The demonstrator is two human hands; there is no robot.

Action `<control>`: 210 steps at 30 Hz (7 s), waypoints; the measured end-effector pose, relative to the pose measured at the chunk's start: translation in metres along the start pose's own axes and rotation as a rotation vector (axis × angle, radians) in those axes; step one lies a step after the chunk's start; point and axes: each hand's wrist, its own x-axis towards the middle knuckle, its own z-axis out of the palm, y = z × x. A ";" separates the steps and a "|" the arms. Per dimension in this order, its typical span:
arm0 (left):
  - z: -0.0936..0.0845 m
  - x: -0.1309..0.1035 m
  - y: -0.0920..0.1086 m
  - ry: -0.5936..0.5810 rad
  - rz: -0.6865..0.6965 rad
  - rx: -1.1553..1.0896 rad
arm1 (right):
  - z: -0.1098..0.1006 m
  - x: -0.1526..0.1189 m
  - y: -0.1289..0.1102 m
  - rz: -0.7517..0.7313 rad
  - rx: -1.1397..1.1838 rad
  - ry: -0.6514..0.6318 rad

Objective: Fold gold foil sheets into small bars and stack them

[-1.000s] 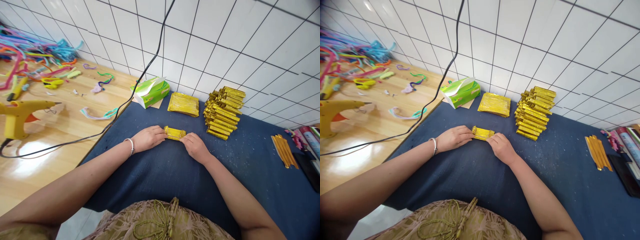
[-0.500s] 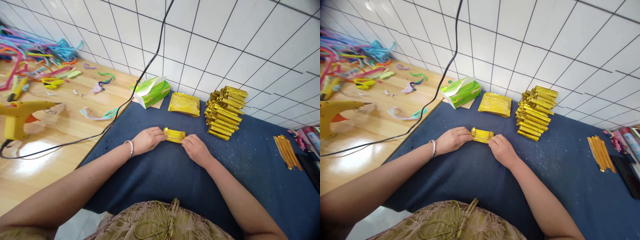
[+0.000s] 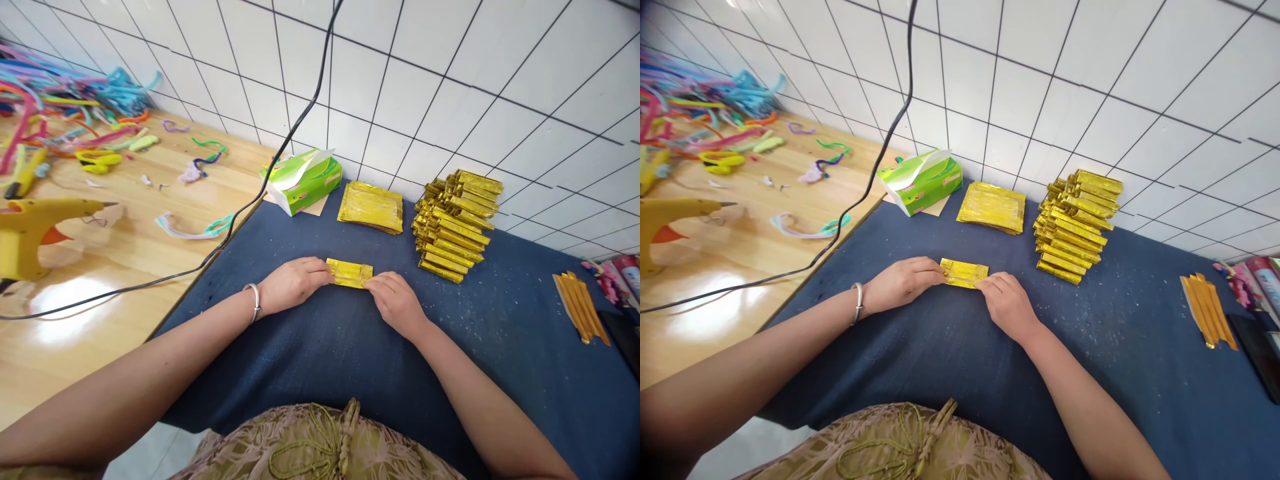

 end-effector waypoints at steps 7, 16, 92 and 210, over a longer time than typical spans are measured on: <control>0.002 -0.005 -0.001 0.002 -0.029 -0.015 | 0.000 0.002 0.000 0.088 0.063 0.024; 0.002 -0.005 0.002 0.012 -0.044 -0.019 | 0.000 0.005 0.000 0.104 0.159 0.030; 0.006 0.019 0.021 -0.010 -0.598 0.148 | -0.009 0.045 0.003 0.499 -0.078 -0.267; 0.009 0.004 0.067 -0.130 -0.236 0.299 | 0.010 0.011 -0.047 0.026 -0.264 -0.213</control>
